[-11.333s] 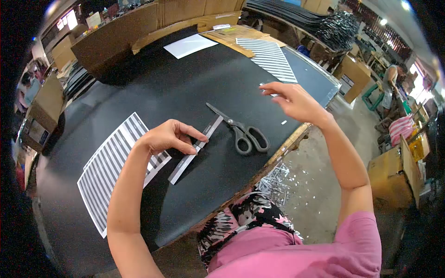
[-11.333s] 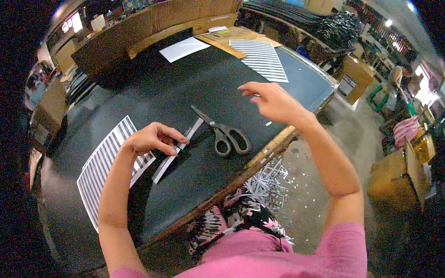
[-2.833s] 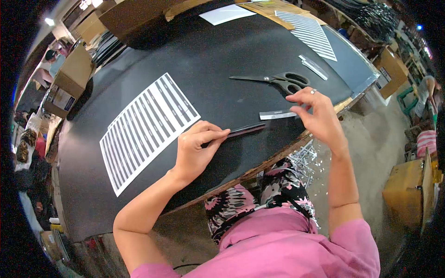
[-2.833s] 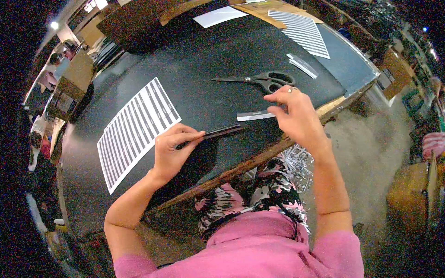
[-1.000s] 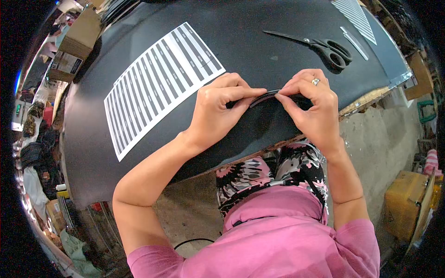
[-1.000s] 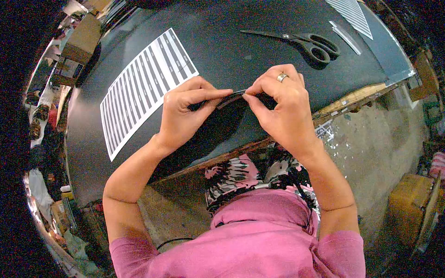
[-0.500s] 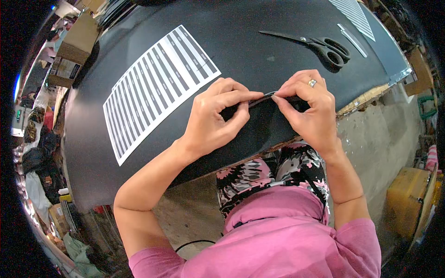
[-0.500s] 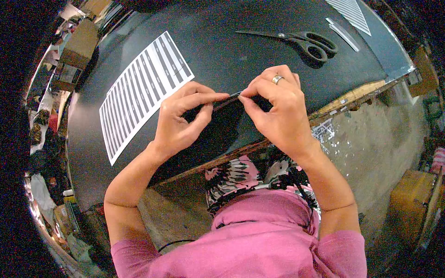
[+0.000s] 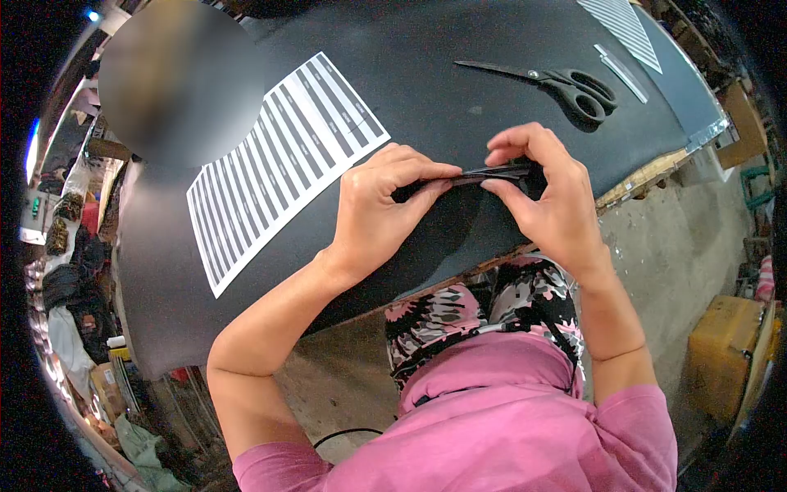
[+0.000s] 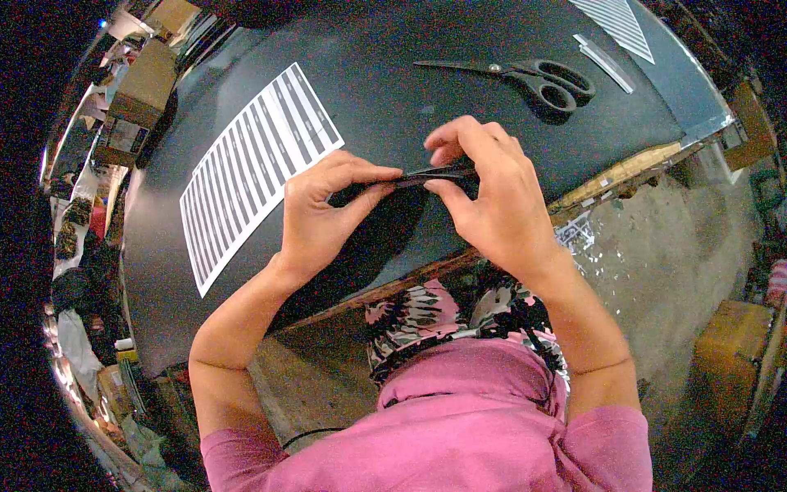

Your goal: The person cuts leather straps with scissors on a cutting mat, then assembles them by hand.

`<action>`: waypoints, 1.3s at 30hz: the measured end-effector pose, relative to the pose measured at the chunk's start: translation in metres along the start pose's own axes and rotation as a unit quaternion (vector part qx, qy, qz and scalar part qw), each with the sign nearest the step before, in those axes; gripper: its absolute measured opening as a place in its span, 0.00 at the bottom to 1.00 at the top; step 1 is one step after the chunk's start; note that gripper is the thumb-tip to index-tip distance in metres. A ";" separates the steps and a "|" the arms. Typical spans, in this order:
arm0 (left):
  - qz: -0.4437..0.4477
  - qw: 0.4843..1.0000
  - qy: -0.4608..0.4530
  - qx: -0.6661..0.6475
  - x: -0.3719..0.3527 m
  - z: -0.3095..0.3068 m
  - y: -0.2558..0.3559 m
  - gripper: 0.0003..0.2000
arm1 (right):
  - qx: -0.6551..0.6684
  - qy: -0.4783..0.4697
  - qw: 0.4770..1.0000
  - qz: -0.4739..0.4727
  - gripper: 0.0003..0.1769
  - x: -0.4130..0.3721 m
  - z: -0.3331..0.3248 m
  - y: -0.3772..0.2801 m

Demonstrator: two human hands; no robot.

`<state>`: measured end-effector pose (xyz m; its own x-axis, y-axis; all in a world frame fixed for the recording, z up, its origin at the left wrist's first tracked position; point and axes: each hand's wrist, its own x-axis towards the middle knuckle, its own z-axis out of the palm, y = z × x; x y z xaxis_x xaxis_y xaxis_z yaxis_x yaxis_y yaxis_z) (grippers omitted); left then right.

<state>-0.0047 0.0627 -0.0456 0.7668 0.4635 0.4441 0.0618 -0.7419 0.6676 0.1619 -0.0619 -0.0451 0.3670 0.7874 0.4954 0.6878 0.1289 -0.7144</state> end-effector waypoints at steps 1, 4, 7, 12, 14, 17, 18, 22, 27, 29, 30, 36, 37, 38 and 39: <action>0.000 1.000 0.000 0.000 0.000 0.001 -0.001 0.10 | 0.025 -0.023 0.999 -0.001 0.17 0.002 -0.001 0.000; 0.000 1.000 0.004 -0.027 -0.002 0.004 -0.004 0.11 | 0.038 -0.055 0.998 0.009 0.19 0.002 -0.003 0.001; 0.028 0.999 0.023 -0.021 -0.004 0.004 -0.005 0.13 | 0.052 -0.052 0.997 0.013 0.21 0.005 0.001 -0.004; 0.091 0.994 0.059 -0.023 -0.006 0.008 -0.007 0.15 | 0.042 -0.053 0.998 0.004 0.22 0.006 0.004 -0.015; 0.127 0.989 0.070 -0.028 -0.006 0.011 -0.008 0.13 | 0.052 -0.047 0.997 0.011 0.21 0.005 0.004 -0.019; 0.115 0.992 0.051 0.000 -0.009 0.011 -0.010 0.12 | 0.059 -0.055 0.996 0.038 0.18 0.004 0.009 -0.019; 0.104 0.993 0.051 -0.008 -0.009 0.011 -0.008 0.11 | 0.030 -0.053 0.998 0.016 0.14 0.004 0.009 -0.018; 0.118 0.992 0.036 0.002 -0.006 0.010 -0.008 0.12 | 0.007 -0.050 0.999 -0.012 0.10 0.002 0.009 -0.015; 0.122 0.991 0.015 0.042 0.001 0.003 0.000 0.12 | 0.009 -0.041 0.996 -0.079 0.15 0.000 0.009 -0.007; 0.074 0.997 0.015 0.029 0.002 0.002 0.008 0.10 | 0.003 -0.024 0.997 -0.078 0.20 0.000 0.010 -0.009; 0.072 0.997 0.004 0.039 0.001 0.000 0.007 0.11 | 0.015 -0.023 0.997 -0.067 0.21 -0.001 0.012 -0.006; 0.060 0.996 0.009 0.064 -0.001 0.003 0.008 0.09 | 0.052 0.006 0.997 -0.062 0.21 -0.006 0.011 -0.001; 0.065 0.995 0.020 0.067 0.000 0.003 0.009 0.07 | 0.050 0.003 0.996 -0.068 0.21 -0.006 0.009 -0.001; 0.059 0.997 0.016 0.057 -0.001 0.003 0.010 0.07 | 0.050 0.001 0.996 -0.069 0.20 -0.007 0.011 0.002; 0.062 0.996 0.015 0.056 -0.002 0.002 0.011 0.07 | 0.049 0.004 0.996 -0.069 0.20 -0.008 0.012 0.002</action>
<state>-0.0036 0.0524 -0.0402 0.7541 0.3783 0.5370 0.0411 -0.8431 0.5362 0.1527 -0.0610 -0.0567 0.2784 0.7534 0.5958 0.6681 0.2937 -0.6836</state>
